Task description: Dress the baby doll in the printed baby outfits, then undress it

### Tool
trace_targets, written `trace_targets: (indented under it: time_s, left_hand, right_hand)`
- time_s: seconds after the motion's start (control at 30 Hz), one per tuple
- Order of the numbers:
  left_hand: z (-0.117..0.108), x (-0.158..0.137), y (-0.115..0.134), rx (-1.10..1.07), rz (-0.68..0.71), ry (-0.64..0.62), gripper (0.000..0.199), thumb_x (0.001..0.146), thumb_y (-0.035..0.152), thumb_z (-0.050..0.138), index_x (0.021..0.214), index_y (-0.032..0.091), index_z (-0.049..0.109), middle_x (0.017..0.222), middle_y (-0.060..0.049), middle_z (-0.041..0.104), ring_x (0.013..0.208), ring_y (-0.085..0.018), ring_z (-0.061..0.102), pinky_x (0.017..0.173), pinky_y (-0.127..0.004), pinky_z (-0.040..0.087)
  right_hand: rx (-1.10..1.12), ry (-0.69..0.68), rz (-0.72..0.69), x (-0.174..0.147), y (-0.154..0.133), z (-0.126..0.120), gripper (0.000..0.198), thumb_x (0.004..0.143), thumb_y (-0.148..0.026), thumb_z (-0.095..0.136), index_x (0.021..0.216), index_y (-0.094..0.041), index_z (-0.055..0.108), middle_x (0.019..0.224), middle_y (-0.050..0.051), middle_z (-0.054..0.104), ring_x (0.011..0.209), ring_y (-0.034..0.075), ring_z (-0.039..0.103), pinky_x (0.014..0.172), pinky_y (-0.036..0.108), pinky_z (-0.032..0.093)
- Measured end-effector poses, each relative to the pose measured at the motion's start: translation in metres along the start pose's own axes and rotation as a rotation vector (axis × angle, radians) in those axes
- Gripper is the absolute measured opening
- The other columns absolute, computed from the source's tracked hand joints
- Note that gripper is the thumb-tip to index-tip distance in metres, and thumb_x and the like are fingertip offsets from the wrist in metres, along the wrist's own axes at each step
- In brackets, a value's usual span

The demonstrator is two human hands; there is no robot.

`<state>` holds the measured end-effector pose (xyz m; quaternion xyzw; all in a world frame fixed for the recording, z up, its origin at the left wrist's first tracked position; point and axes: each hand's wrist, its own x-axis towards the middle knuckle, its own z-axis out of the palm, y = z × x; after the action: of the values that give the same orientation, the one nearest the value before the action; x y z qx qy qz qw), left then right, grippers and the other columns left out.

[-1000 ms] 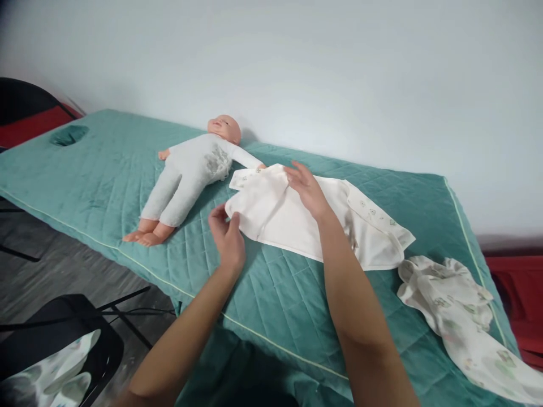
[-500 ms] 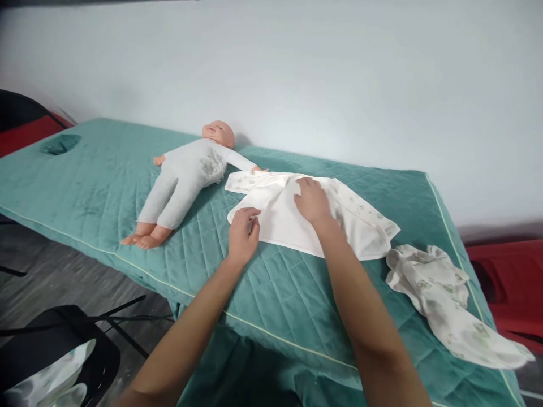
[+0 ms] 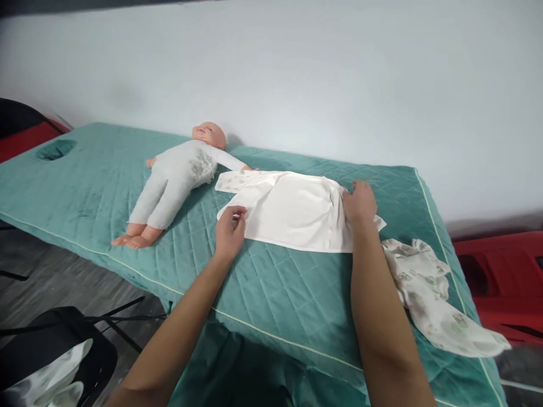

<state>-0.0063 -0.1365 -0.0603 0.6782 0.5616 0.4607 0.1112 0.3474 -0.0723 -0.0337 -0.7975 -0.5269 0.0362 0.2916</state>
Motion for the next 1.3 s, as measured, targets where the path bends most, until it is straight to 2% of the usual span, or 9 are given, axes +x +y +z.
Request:
trace_targets:
  time_s: [0.2, 0.3, 0.37, 0.47, 0.57, 0.7, 0.9, 1.13, 1.3]
  left_hand:
    - [-0.005, -0.003, 0.007, 0.191, 0.220, -0.097, 0.026, 0.092, 0.010, 0.044, 0.108, 0.019, 0.062, 0.105, -0.007, 0.070, 0.103, -0.021, 0.065, 0.089, -0.038, 0.055]
    - [-0.004, -0.009, 0.017, 0.185, 0.349, -0.178, 0.032, 0.091, 0.007, 0.044, 0.114, 0.018, 0.062, 0.115, -0.009, 0.071, 0.114, -0.021, 0.064, 0.097, -0.040, 0.055]
    - [0.005, -0.010, 0.026, 0.154, 0.389, -0.271, 0.036, 0.091, 0.006, 0.044, 0.121, 0.018, 0.061, 0.126, -0.009, 0.069, 0.126, -0.020, 0.060, 0.107, -0.040, 0.052]
    - [0.032, 0.002, 0.037, 0.172, 0.304, -0.381, 0.036, 0.096, 0.012, 0.043, 0.127, 0.015, 0.058, 0.141, -0.013, 0.062, 0.137, -0.022, 0.053, 0.115, -0.043, 0.046]
    - [0.063, 0.033, 0.039, 0.274, 0.190, -0.421, 0.035, 0.096, 0.016, 0.044, 0.127, 0.009, 0.058, 0.147, -0.020, 0.054, 0.143, -0.028, 0.047, 0.120, -0.048, 0.039]
    - [0.085, 0.074, 0.031, 0.298, 0.026, -0.404, 0.041, 0.095, 0.017, 0.043, 0.134, 0.006, 0.052, 0.144, -0.025, 0.053, 0.140, -0.032, 0.049, 0.116, -0.049, 0.041]
    - [0.086, 0.078, 0.030, 0.334, -0.001, -0.223, 0.064, 0.092, 0.018, 0.047, 0.154, 0.012, 0.031, 0.154, -0.023, 0.040, 0.147, -0.038, 0.037, 0.116, -0.057, 0.039]
    - [0.088, 0.076, 0.031, 0.362, 0.013, -0.186, 0.068, 0.090, 0.018, 0.049, 0.155, 0.010, 0.029, 0.154, -0.023, 0.039, 0.143, -0.039, 0.039, 0.113, -0.058, 0.040]
    - [0.089, 0.077, 0.029, 0.444, 0.042, -0.238, 0.065, 0.094, 0.022, 0.046, 0.156, 0.012, 0.031, 0.155, -0.022, 0.039, 0.143, -0.041, 0.039, 0.113, -0.058, 0.040]
  right_hand:
    - [-0.053, -0.013, -0.120, -0.008, -0.006, 0.002, 0.044, 0.085, -0.020, 0.044, 0.125, -0.016, 0.063, 0.130, 0.019, 0.063, 0.121, 0.035, 0.057, 0.100, 0.053, 0.046]
    - [0.080, 0.070, -0.178, -0.008, -0.015, -0.002, 0.041, 0.087, -0.021, 0.044, 0.123, -0.014, 0.063, 0.128, 0.019, 0.063, 0.122, 0.031, 0.057, 0.105, 0.049, 0.044]
    - [0.241, 0.039, -0.231, -0.016, -0.032, 0.001, 0.039, 0.090, -0.025, 0.045, 0.124, -0.015, 0.061, 0.128, 0.018, 0.064, 0.120, 0.028, 0.060, 0.104, 0.046, 0.047]
    - [0.394, -0.151, -0.307, -0.044, -0.067, 0.021, 0.043, 0.090, -0.034, 0.050, 0.129, -0.016, 0.057, 0.135, 0.017, 0.062, 0.124, 0.028, 0.059, 0.106, 0.046, 0.047]
    - [0.210, -0.247, -0.381, -0.073, -0.088, 0.046, 0.057, 0.087, -0.037, 0.057, 0.138, -0.011, 0.051, 0.146, 0.022, 0.054, 0.139, 0.034, 0.047, 0.117, 0.054, 0.034]
    - [0.019, -0.229, -0.345, -0.079, -0.083, 0.060, 0.059, 0.093, -0.041, 0.050, 0.144, -0.012, 0.045, 0.157, 0.022, 0.042, 0.149, 0.037, 0.032, 0.121, 0.062, 0.019]
    - [-0.013, -0.194, -0.228, -0.057, -0.069, 0.052, 0.067, 0.091, -0.038, 0.049, 0.145, 0.001, 0.040, 0.155, 0.030, 0.039, 0.147, 0.039, 0.033, 0.120, 0.053, 0.027]
    - [-0.050, -0.101, -0.131, -0.053, -0.075, 0.043, 0.077, 0.086, -0.039, 0.056, 0.151, -0.005, 0.032, 0.158, 0.031, 0.027, 0.144, 0.045, 0.030, 0.116, 0.061, 0.026]
    - [-0.009, -0.036, -0.057, -0.052, -0.077, 0.042, 0.087, 0.079, -0.039, 0.065, 0.153, -0.013, 0.029, 0.162, 0.027, 0.020, 0.145, 0.046, 0.026, 0.114, 0.063, 0.028]
